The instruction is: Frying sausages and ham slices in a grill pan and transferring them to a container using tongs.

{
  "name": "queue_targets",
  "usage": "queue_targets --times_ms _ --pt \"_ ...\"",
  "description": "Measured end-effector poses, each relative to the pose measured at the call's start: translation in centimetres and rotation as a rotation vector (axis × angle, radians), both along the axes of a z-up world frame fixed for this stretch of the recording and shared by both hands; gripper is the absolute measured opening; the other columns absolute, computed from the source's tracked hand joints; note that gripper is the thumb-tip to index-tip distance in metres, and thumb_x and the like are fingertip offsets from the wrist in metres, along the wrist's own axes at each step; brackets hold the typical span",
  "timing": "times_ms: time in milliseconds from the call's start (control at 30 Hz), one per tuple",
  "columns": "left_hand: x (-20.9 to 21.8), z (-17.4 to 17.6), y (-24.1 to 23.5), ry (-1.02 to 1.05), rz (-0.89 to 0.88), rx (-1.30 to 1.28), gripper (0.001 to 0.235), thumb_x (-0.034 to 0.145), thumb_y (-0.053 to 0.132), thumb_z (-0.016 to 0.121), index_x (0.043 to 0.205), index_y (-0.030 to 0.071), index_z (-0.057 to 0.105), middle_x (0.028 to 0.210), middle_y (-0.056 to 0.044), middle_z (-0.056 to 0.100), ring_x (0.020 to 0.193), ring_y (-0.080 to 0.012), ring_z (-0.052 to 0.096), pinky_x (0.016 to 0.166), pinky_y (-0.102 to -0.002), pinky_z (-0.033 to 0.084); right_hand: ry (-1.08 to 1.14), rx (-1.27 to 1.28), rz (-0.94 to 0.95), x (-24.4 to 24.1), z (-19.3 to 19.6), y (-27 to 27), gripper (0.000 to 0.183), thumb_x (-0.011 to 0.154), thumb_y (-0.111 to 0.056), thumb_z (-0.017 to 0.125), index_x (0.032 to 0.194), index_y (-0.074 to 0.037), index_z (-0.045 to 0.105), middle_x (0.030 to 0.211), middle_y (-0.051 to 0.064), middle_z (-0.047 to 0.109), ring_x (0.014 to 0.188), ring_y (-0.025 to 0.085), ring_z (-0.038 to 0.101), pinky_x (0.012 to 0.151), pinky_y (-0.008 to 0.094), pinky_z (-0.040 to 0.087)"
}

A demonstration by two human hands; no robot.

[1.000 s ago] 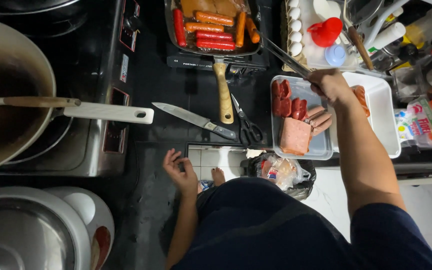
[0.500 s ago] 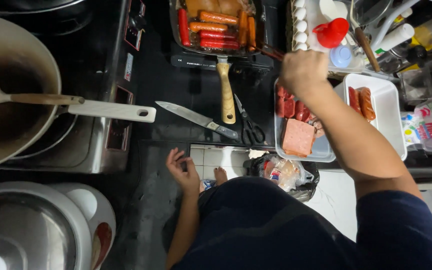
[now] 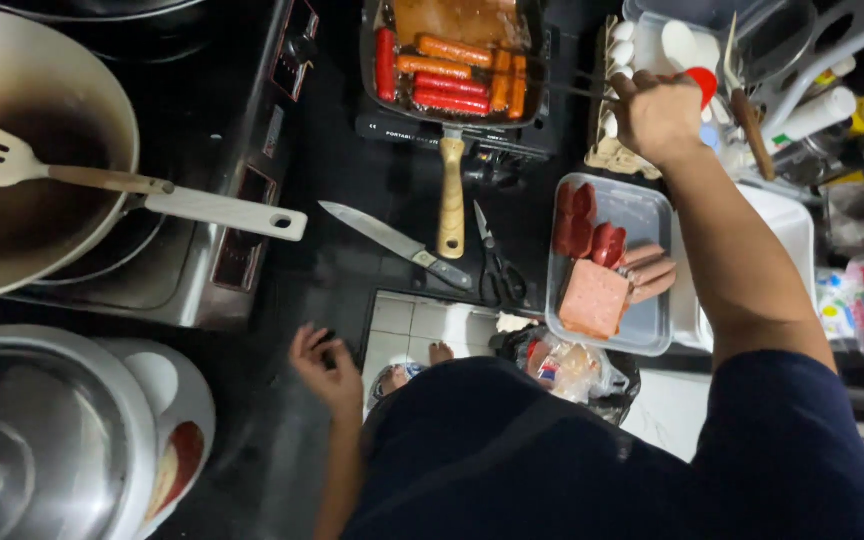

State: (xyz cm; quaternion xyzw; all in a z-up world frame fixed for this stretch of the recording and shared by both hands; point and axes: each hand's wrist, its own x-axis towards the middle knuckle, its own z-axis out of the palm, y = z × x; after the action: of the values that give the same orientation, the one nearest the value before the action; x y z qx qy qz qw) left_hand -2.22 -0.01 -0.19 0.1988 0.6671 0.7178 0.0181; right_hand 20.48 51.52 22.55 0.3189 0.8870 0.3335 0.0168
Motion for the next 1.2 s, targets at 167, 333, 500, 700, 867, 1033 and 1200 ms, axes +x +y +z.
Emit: queue_targets --times_ms 167,333,500,700,867,1033,1200 --pt "0.9 2.2 -1.3 0.09 0.066 -0.063 0.053 0.098 -0.003 0.061 0.147 -0.002 0.04 0.137 -0.021 0.054 0.119 -0.0279 0.06 0.098 -0.035 0.053 -0.03 0.04 0.115 -0.5 -0.6 3.8 0.039 0.107 -0.05 0.054 0.135 -0.027 0.068 0.105 -0.003 0.075 0.085 0.024 0.076 0.069 0.035 0.051" --pt "2.3 2.3 -1.5 0.075 0.14 -0.112 0.051 0.1 0.0 0.058 0.148 0.0 0.04 0.137 -0.022 0.054 0.113 -0.0293 0.06 0.096 -0.041 0.051 -0.167 -0.191 -0.073 -2.7 0.3 6.1 0.043 0.106 -0.057 0.045 0.132 -0.029 0.064 0.085 0.005 0.076 0.073 0.029 0.076 0.058 0.037 0.051" --pt "3.4 2.9 -1.4 0.092 0.184 -0.137 0.048 0.103 0.006 0.058 0.147 0.002 0.04 0.134 -0.022 0.054 0.109 -0.0291 0.06 0.094 -0.043 0.05 0.198 -0.574 -0.069 -2.1 1.0 9.8 0.036 0.101 -0.046 0.061 0.132 -0.032 0.073 0.111 0.01 0.077 0.1 0.041 0.069 0.078 0.046 0.051" --pt "4.7 3.3 -1.2 0.105 0.239 -0.16 0.048 0.1 0.0 0.056 0.145 -0.001 0.039 0.137 -0.024 0.051 0.113 -0.0311 0.06 0.094 -0.041 0.051 0.567 -1.192 -0.134 -1.1 -0.3 13.0 0.033 0.101 -0.02 0.072 0.132 -0.009 0.072 0.102 0.001 0.07 0.083 0.012 0.053 0.076 0.028 0.043" --pt "5.4 3.9 -1.1 0.08 0.25 -0.163 0.05 0.097 -0.002 0.056 0.145 0.0 0.039 0.139 -0.023 0.05 0.116 -0.0319 0.06 0.098 -0.04 0.051 0.589 -1.252 -0.068 -1.2 -1.0 13.5 0.027 0.102 -0.015 0.072 0.129 -0.008 0.073 0.1 0.001 0.07 0.086 0.011 0.054 0.076 0.028 0.043" --pt "5.7 3.8 -0.8 0.09 0.231 -0.171 0.052 0.097 0.002 0.059 0.146 -0.001 0.04 0.136 -0.024 0.052 0.114 -0.0337 0.063 0.093 -0.04 0.053 0.189 -0.333 0.233 -0.2 -2.8 15.5 0.039 0.106 -0.05 0.06 0.14 -0.036 0.073 0.117 0.003 0.079 0.097 0.036 0.075 0.079 0.043 0.056" --pt "6.0 4.5 -0.2 0.101 0.204 -0.176 0.049 0.1 0.007 0.058 0.145 0.001 0.042 0.136 -0.02 0.051 0.114 -0.0293 0.061 0.094 -0.039 0.051 0.099 0.113 0.479 -0.2 -1.9 13.5 0.029 0.104 -0.048 0.063 0.13 -0.04 0.073 0.104 -0.016 0.074 0.083 0.012 0.073 0.073 0.029 0.054"
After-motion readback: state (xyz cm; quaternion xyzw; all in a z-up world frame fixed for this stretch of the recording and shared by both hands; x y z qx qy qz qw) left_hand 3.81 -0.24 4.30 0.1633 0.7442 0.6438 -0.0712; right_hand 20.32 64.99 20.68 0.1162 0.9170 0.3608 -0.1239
